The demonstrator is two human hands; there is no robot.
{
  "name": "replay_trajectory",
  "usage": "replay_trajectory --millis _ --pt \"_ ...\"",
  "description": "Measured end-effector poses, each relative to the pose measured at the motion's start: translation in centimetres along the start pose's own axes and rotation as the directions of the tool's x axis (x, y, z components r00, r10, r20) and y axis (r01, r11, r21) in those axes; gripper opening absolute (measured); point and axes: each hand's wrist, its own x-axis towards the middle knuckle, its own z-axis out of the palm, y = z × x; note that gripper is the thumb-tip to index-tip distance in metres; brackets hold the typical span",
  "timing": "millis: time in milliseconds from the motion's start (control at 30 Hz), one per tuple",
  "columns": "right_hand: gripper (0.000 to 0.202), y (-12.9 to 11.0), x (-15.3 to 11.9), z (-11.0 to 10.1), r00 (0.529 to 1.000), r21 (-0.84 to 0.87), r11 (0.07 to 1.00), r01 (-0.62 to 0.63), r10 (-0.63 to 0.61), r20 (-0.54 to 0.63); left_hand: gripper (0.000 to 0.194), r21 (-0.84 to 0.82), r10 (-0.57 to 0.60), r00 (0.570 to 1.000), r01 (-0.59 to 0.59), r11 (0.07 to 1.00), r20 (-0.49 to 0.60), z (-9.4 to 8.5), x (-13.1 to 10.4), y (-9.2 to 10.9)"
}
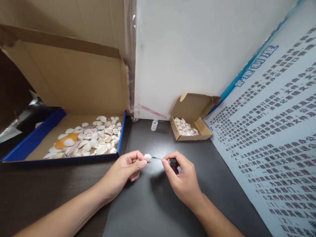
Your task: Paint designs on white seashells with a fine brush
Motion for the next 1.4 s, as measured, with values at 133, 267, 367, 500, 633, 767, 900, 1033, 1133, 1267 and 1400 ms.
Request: replay_trajectory --millis 133,267,367,500,633,767,900,1033,1133,1267,1400 --pt "0.011 0.2 0.0 -0.1 0.998 0.021 1.0 0.011 -0.012 0.062 0.036 -0.015 -0.018 0.999 0.018 1.0 0.03 0.0 -0.1 0.0" --pt "0.012 0.3 0.3 -0.2 0.999 -0.02 0.999 -0.043 0.043 0.022 0.034 -0.038 -0.03 0.998 0.033 0.999 0.063 0.0 -0.1 0.0" --pt "0.012 0.2 0.3 -0.2 1.0 0.04 0.999 -0.002 0.001 0.024 0.033 -0.045 -0.027 0.997 0.03 0.999 0.066 0.1 -0.1 0.1" --pt "0.01 0.0 0.3 -0.3 0.999 0.008 1.0 -0.007 0.006 0.039 0.034 -0.045 -0.02 0.999 0.022 0.999 0.051 0.2 -0.1 0.2" --pt "0.011 0.2 0.3 -0.3 1.0 0.028 0.999 -0.017 0.016 0.025 0.034 -0.017 -0.007 0.999 0.008 1.0 0.05 0.0 0.0 -0.1" --pt "0.01 0.4 0.2 -0.2 0.997 0.011 1.0 -0.012 0.011 0.073 0.035 0.028 0.007 0.999 -0.008 1.0 0.052 -0.2 0.3 -0.6" --pt "0.011 0.6 0.2 -0.2 0.999 0.022 0.999 -0.034 0.033 0.032 0.037 0.053 0.017 0.998 -0.02 0.998 0.058 -0.3 0.5 -0.7" --pt "0.011 0.4 0.2 -0.1 0.994 0.03 0.999 -0.032 0.029 0.107 0.039 0.05 0.017 0.998 -0.021 0.999 0.064 -0.2 0.5 -0.7" --pt "0.011 0.3 0.3 -0.1 0.99 -0.027 0.996 -0.08 0.083 0.112 0.038 0.049 0.019 0.998 -0.022 0.999 0.054 -0.3 0.5 -0.7" --pt "0.012 0.2 0.1 -0.1 0.986 0.049 0.992 -0.118 0.111 0.123 0.037 0.029 0.036 0.998 -0.037 0.999 0.055 -0.6 0.7 -1.0" --pt "0.014 0.2 -0.2 0.1 0.974 0.142 0.981 -0.133 0.103 0.201 0.036 0.001 0.05 0.996 -0.05 0.999 0.069 -0.7 0.7 -1.1"
